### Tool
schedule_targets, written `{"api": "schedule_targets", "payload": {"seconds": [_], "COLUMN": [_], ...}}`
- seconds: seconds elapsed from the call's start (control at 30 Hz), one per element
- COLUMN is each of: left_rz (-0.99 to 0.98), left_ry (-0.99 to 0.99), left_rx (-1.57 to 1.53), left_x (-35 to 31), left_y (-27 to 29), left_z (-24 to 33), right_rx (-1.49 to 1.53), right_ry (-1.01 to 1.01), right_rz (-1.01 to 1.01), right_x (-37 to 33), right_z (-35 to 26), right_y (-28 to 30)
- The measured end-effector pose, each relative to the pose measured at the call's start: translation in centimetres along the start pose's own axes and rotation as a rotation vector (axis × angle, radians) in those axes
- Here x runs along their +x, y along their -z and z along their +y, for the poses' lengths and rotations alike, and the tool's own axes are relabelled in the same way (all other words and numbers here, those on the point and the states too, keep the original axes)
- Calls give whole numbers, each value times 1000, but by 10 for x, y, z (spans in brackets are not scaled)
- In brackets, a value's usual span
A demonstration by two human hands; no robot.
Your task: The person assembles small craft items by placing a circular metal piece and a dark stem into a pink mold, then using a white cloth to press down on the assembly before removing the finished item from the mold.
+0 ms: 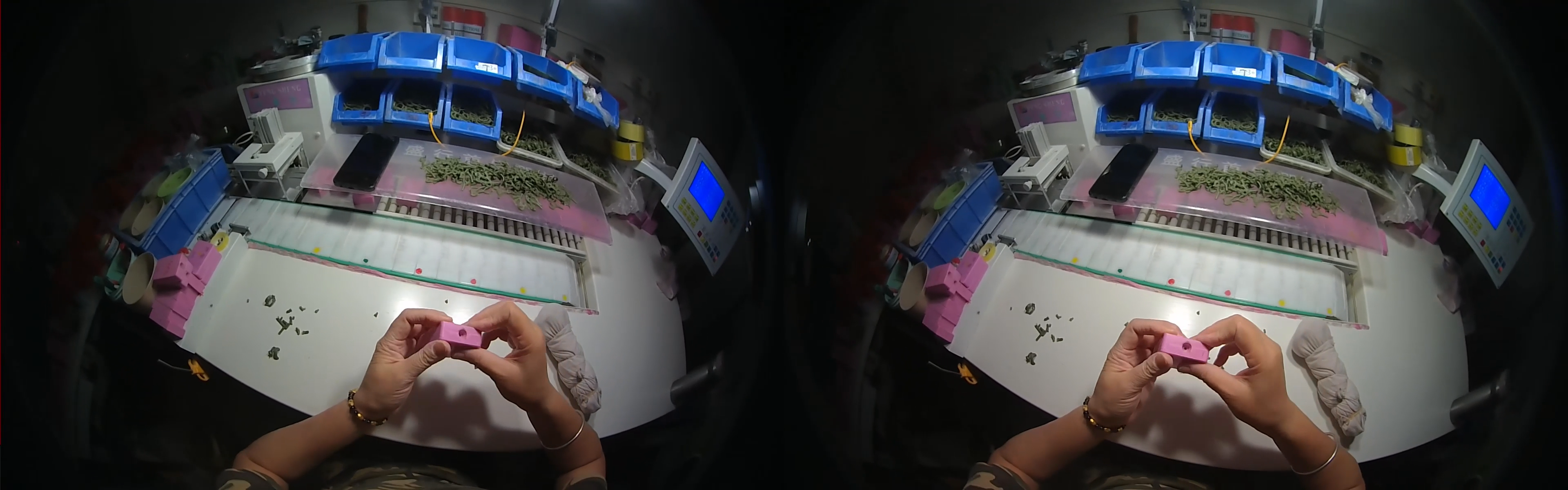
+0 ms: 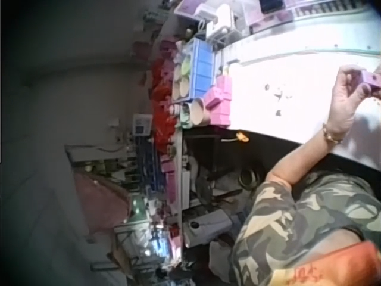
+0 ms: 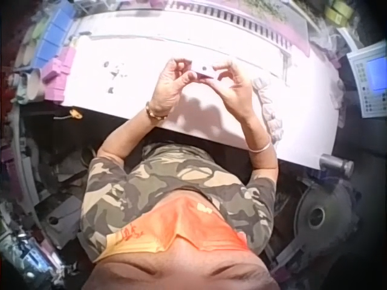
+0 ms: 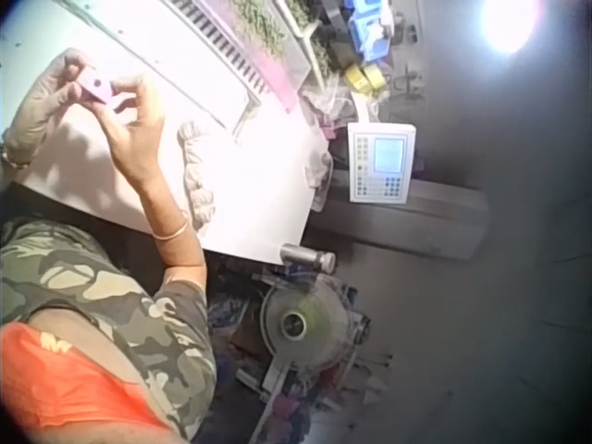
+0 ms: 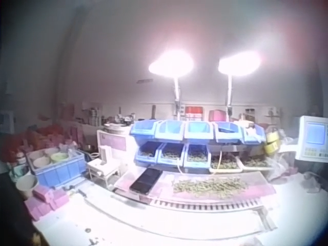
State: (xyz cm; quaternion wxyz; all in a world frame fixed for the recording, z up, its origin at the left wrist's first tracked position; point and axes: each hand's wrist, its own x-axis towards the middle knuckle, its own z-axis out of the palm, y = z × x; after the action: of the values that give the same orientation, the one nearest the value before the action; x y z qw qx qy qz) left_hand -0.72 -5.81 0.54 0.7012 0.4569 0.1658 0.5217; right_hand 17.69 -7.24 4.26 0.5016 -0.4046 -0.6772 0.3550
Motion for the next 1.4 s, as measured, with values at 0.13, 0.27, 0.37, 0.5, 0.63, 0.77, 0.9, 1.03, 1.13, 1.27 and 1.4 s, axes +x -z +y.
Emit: {"api": "schedule_targets", "payload": {"seconds": [0.13,0.27,0.37,0.5,0.63,0.77,0.9,1.03,1.13,1.27,1.4], "left_rz": [-2,262,179,106,162,401,555,562,533,499,384], "left_ry": [20,-253,-516,-475,-237,-224,-196,-170,-87,-134,-388], "left_rx": [-24,510,1049,1043,1078,1252,1592,1642,1593,1823,1970], "left_x": [2,14,21,30,55,92,106,115,121,125,131], "left_y": [3,6,7,7,43,124,182,199,205,187,164], "left_z": [-1,-1,1,-12,-9,11,37,46,53,44,21], "right_rx": [-102,-210,-81,-39,-170,-655,-807,-948,-1003,-1060,-994], "right_ry": [55,58,-32,-111,-197,-28,-140,-248,-251,-153,-22], "right_rz": [71,265,297,174,50,-163,-323,-428,-406,-402,-451], "right_x": [0,13,20,18,6,-25,-51,-58,-51,-32,-13], "right_z": [-1,0,5,14,19,29,28,30,37,52,60], "right_y": [-1,3,5,-9,5,38,49,38,29,18,0]}}
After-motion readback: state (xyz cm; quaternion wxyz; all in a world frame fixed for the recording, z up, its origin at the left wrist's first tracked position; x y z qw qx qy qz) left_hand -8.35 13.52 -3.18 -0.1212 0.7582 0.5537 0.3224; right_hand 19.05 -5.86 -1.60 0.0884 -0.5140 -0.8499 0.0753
